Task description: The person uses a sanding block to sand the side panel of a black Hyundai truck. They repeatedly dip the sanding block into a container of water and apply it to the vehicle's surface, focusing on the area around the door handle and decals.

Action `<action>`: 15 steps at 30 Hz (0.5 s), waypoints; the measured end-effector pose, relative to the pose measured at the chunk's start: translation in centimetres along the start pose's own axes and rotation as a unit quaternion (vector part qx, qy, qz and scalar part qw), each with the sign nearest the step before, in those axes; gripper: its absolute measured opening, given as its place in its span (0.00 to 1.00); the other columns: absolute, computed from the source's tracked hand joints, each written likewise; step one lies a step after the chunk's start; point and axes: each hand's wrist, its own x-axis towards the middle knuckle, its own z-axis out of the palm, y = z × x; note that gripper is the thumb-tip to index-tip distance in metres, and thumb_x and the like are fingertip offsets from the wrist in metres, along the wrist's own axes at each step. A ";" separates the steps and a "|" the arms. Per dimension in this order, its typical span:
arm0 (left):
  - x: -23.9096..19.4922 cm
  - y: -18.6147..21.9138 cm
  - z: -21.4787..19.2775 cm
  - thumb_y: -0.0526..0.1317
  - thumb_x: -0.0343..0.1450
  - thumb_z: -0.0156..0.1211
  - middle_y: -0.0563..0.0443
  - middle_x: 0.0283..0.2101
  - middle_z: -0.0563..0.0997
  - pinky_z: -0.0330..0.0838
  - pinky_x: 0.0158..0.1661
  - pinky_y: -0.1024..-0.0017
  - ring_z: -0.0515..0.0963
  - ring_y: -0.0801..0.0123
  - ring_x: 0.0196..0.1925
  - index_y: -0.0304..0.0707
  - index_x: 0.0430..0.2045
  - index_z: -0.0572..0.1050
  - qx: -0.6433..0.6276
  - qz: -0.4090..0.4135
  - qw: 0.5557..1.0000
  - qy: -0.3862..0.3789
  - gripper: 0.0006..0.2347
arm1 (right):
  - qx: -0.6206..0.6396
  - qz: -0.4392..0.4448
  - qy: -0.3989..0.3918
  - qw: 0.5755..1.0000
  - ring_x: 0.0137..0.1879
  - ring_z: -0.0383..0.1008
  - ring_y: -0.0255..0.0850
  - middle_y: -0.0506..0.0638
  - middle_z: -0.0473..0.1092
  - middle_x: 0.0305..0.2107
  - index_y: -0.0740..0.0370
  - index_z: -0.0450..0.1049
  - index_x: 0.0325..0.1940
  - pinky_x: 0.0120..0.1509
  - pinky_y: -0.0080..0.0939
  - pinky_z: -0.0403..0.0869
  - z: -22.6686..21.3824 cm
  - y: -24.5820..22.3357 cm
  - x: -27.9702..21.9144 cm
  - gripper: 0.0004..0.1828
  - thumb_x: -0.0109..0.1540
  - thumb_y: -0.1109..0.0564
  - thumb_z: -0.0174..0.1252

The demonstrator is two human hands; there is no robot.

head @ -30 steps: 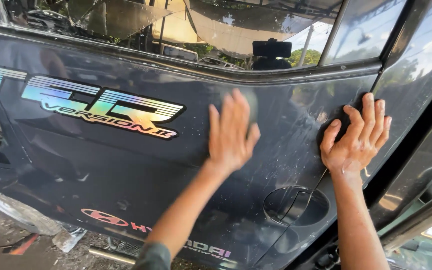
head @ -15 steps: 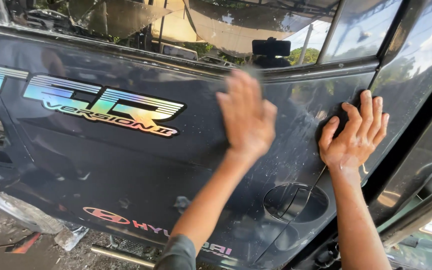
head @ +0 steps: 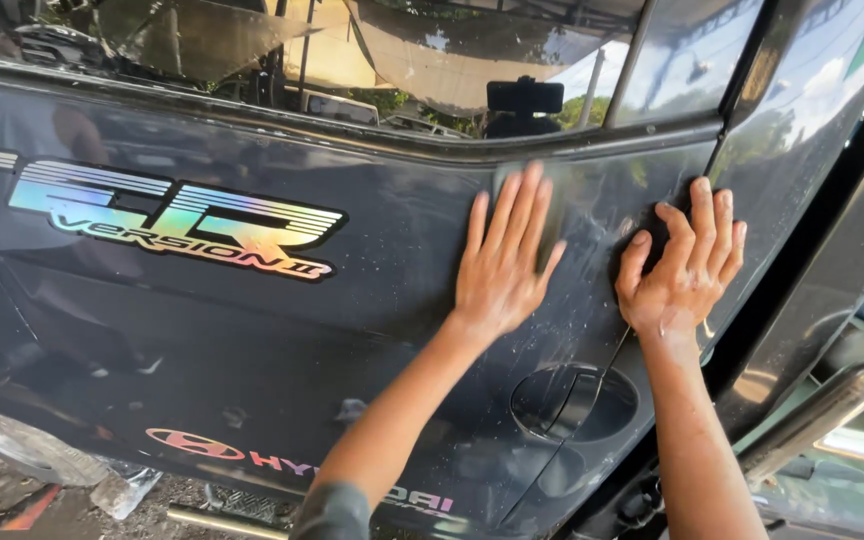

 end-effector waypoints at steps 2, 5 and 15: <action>-4.3 0.3 1.3 0.53 0.79 0.52 0.41 0.79 0.51 0.45 0.76 0.50 0.49 0.55 0.82 0.30 0.74 0.56 0.015 -0.007 1.000 -0.016 0.31 | 0.002 -0.001 -0.002 1.000 0.82 0.56 0.60 0.61 0.62 0.74 0.63 0.73 0.64 0.86 0.63 0.50 -0.2 -0.3 0.0 0.16 0.72 0.57 0.57; -5.5 0.8 2.6 0.53 0.76 0.53 0.40 0.77 0.51 0.44 0.73 0.47 0.49 0.54 0.80 0.31 0.71 0.58 -0.003 -0.003 0.999 -0.042 0.32 | 0.001 0.003 0.007 1.000 0.81 0.56 0.60 0.62 0.62 0.73 0.64 0.72 0.62 0.84 0.63 0.49 -0.4 -0.5 0.3 0.16 0.71 0.58 0.56; -5.1 2.2 2.8 0.52 0.79 0.50 0.43 0.79 0.50 0.43 0.75 0.50 0.48 0.56 0.81 0.31 0.74 0.55 -0.013 0.049 0.998 -0.044 0.31 | 0.072 0.021 0.051 0.996 0.79 0.59 0.65 0.65 0.62 0.71 0.69 0.73 0.57 0.83 0.63 0.58 -0.4 0.7 -0.4 0.11 0.71 0.68 0.52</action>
